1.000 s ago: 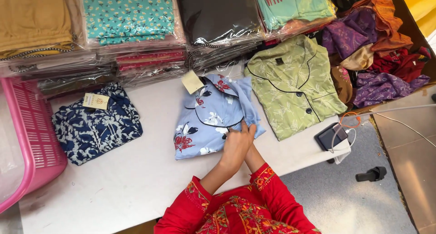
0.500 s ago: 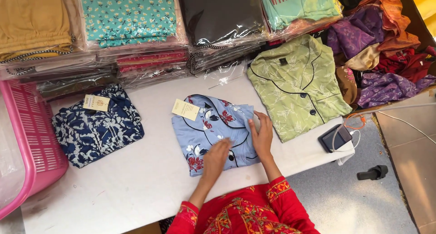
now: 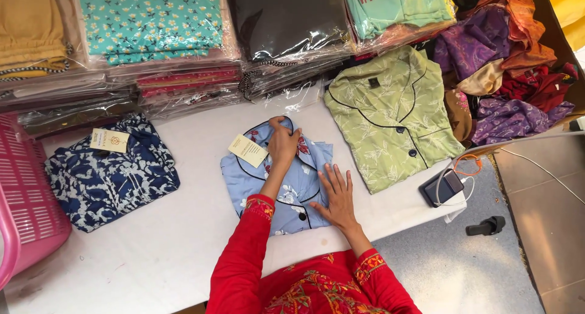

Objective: The person folds a blue floral pajama top, a yellow patterned garment, and a red top on a white table. They smooth and align each item before folding it into a compact shape and stacking it with other folded clothes.

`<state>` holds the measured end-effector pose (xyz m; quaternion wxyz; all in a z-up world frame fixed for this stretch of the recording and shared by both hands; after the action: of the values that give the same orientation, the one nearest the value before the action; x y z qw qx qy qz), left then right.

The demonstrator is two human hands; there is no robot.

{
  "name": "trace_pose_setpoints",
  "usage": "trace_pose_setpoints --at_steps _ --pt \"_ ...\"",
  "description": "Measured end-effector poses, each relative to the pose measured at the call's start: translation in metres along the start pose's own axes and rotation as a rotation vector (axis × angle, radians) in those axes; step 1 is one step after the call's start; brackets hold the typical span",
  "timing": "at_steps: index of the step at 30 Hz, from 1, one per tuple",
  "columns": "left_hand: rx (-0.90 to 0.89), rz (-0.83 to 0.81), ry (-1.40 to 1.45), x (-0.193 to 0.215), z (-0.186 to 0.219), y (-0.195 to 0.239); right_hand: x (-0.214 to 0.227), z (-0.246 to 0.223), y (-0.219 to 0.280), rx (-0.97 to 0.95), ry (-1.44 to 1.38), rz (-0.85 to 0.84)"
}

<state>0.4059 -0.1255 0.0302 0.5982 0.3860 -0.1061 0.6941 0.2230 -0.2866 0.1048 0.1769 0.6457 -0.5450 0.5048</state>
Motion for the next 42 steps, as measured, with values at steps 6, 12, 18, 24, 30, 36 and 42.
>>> trace_pose_setpoints --at_steps 6,12,18,24,30,36,42 --pt "0.066 -0.105 0.639 -0.039 -0.033 -0.041 -0.023 0.019 0.012 -0.111 -0.107 -0.16" --pt "-0.144 -0.192 0.019 -0.002 0.026 0.029 -0.037 0.025 0.013 -0.158 0.01 -0.205" --pt "-0.289 -0.272 -0.076 0.007 0.037 0.024 -0.049 0.024 0.007 -0.164 0.025 -0.281" --pt "-0.5 0.41 0.08 0.101 -0.01 0.111 -0.039 0.032 0.013 -0.146 0.037 -0.181" --pt "0.075 0.545 0.322 0.137 -0.186 0.18 -0.021 0.06 0.03 -0.764 -0.354 0.157" --pt "0.374 0.08 0.495 0.101 -0.224 0.137 -0.074 0.09 0.023 -0.813 -0.319 -0.149" --pt "-0.091 0.072 0.172 0.059 -0.232 0.088 -0.063 0.062 0.003 -0.54 -0.251 0.087"
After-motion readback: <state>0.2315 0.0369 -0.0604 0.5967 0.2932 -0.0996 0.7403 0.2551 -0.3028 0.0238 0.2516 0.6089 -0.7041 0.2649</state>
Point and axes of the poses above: each hand's wrist, its own y-axis away from the middle knuckle, its own x-axis out of the back of the hand, z = x × y, the point moved 10 cm from there along -y, towards the middle knuckle, and after that the axes turned 8 degrees about x, right-handed, at the moved point
